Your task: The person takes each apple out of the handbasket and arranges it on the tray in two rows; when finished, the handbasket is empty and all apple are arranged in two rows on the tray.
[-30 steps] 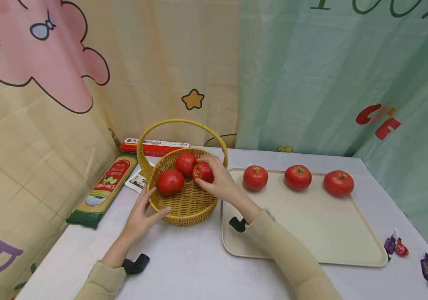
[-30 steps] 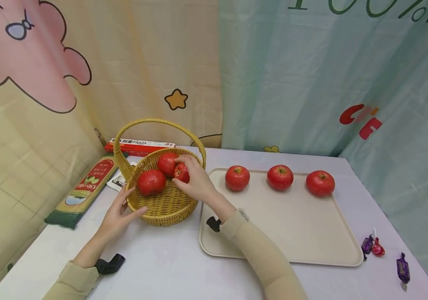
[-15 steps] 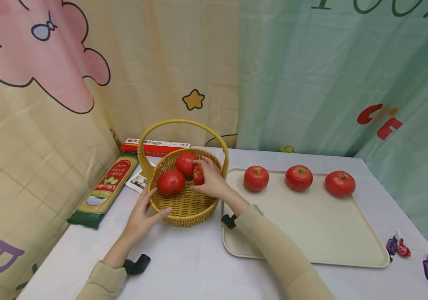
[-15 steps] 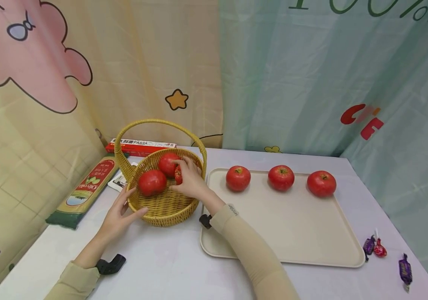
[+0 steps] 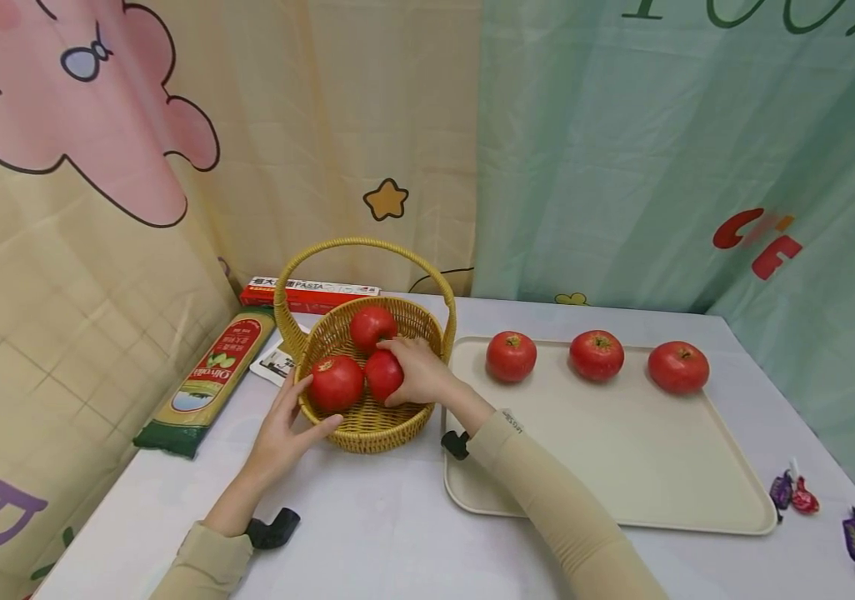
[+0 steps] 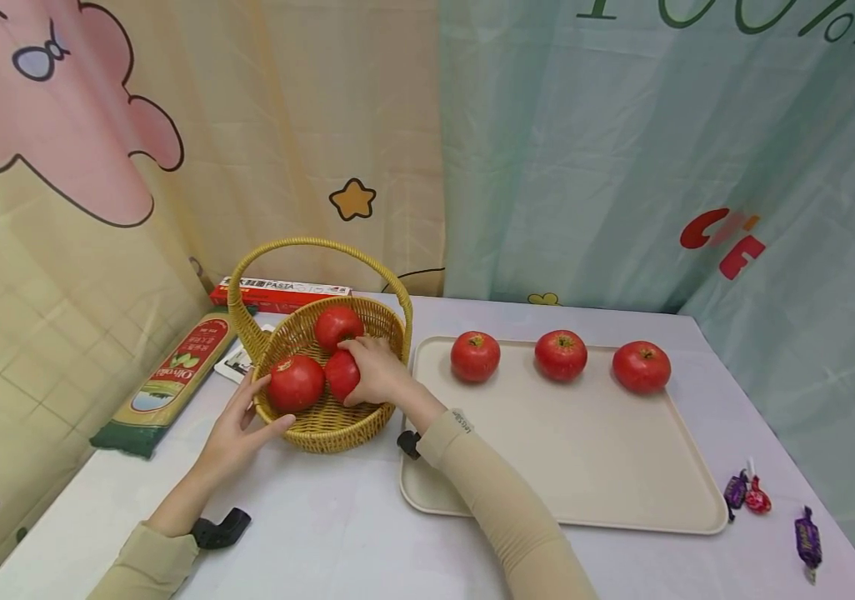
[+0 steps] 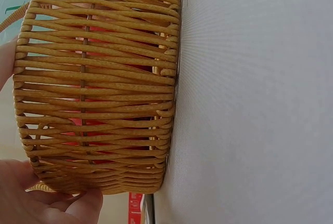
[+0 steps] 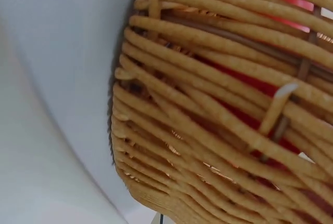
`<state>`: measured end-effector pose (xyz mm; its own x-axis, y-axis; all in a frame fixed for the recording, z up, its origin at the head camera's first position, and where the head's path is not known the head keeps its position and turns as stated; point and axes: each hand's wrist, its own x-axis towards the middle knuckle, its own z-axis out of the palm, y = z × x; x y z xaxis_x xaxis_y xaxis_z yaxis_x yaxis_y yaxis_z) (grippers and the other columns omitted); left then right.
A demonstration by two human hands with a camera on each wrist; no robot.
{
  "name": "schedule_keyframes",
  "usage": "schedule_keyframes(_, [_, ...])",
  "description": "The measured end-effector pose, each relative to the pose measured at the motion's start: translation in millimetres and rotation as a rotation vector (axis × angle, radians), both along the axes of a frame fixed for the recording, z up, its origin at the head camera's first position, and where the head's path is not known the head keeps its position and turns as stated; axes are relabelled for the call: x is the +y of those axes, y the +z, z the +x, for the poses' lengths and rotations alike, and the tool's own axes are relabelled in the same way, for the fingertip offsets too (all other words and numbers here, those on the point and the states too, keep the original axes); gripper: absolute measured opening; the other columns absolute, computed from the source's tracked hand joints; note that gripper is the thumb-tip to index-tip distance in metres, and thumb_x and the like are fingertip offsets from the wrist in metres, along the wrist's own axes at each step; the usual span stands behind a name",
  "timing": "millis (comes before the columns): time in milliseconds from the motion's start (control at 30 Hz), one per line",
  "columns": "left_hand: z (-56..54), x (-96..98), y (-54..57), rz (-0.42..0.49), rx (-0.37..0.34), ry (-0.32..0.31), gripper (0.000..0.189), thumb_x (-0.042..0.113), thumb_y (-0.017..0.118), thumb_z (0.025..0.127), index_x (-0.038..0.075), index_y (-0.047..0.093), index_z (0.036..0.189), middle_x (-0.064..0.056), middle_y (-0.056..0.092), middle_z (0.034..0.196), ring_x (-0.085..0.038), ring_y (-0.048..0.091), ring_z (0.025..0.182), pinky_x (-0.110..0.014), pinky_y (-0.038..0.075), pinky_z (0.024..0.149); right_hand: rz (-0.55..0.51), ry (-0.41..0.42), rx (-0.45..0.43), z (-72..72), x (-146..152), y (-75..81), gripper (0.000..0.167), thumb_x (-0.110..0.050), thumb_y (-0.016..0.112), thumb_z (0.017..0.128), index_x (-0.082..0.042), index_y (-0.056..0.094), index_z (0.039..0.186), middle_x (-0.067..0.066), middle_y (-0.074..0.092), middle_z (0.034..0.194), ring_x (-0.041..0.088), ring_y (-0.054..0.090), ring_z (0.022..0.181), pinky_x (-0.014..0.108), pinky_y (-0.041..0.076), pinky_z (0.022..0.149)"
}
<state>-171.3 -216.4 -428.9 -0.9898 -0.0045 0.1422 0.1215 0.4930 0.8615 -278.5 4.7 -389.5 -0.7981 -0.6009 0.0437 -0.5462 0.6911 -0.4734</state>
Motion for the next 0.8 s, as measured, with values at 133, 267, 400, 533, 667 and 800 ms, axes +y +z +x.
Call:
schedule_keyframes(133, [-0.2,0.5,0.4,0.002,0.0,0.003,0.081,0.032,0.071,0.084,0.004,0.028,0.146,-0.013,0.001,0.157,-0.035,0.009,0.141,-0.053,0.027,0.107,0.024,0.005,-0.011,1.2,-0.3,-0.5,0.088,-0.021,0.087,0.064,-0.019,0.041,0.139,0.008,0.042,0.139,0.027,0.035,0.12,0.045,0.044,0.094])
schedule_keyframes(267, [-0.4,-0.1,-0.7,0.001,0.005,0.002,0.08,0.031,0.071,0.084,0.004,0.028,0.146,-0.013,0.001,0.157,-0.036,0.01,0.141,-0.053,0.027,0.107,-0.007,0.008,0.024,3.2,0.8,-1.8,0.086,-0.026,0.088,0.062,-0.018,0.043,0.135,0.009,0.045,0.133,0.026,0.039,0.118,0.044,0.044,0.093])
schedule_keyframes(400, [-0.9,-0.9,-1.9,-0.005,0.005,-0.001,0.08,0.032,0.07,0.084,0.004,0.028,0.146,-0.013,0.0,0.157,-0.036,0.009,0.141,-0.054,0.027,0.106,-0.125,0.003,0.002,8.3,4.9,-1.4,0.083,-0.028,0.087,0.062,-0.019,0.042,0.131,0.008,0.041,0.124,0.026,0.048,0.112,0.043,0.047,0.092])
schedule_keyframes(533, [-1.4,-1.6,-2.3,-0.011,0.005,0.002,0.08,0.032,0.07,0.085,0.004,0.027,0.146,-0.014,0.0,0.157,-0.037,0.009,0.141,-0.055,0.027,0.106,-0.286,0.019,-0.024,18.3,14.5,6.6,0.083,-0.024,0.086,0.063,-0.021,0.041,0.132,0.006,0.036,0.126,0.026,0.051,0.11,0.043,0.05,0.087])
schedule_keyframes(667, [-1.2,-1.2,-2.3,-0.012,0.005,0.007,0.079,0.031,0.07,0.084,0.004,0.028,0.146,-0.014,0.0,0.156,-0.037,0.01,0.141,-0.055,0.027,0.106,-0.409,0.064,-0.015,31.2,32.8,21.4,0.082,-0.021,0.085,0.064,-0.026,0.043,0.134,0.001,0.034,0.13,0.023,0.045,0.116,0.041,0.051,0.087])
schedule_keyframes(800, [-1.0,-1.0,-2.4,-0.012,0.007,0.009,0.079,0.03,0.071,0.084,0.004,0.029,0.145,-0.015,0.0,0.156,-0.037,0.01,0.14,-0.055,0.027,0.106,-0.503,0.063,-0.048,42.4,61.6,35.0,0.084,-0.019,0.085,0.065,-0.028,0.039,0.134,-0.002,0.038,0.131,0.02,0.043,0.119,0.04,0.052,0.085])
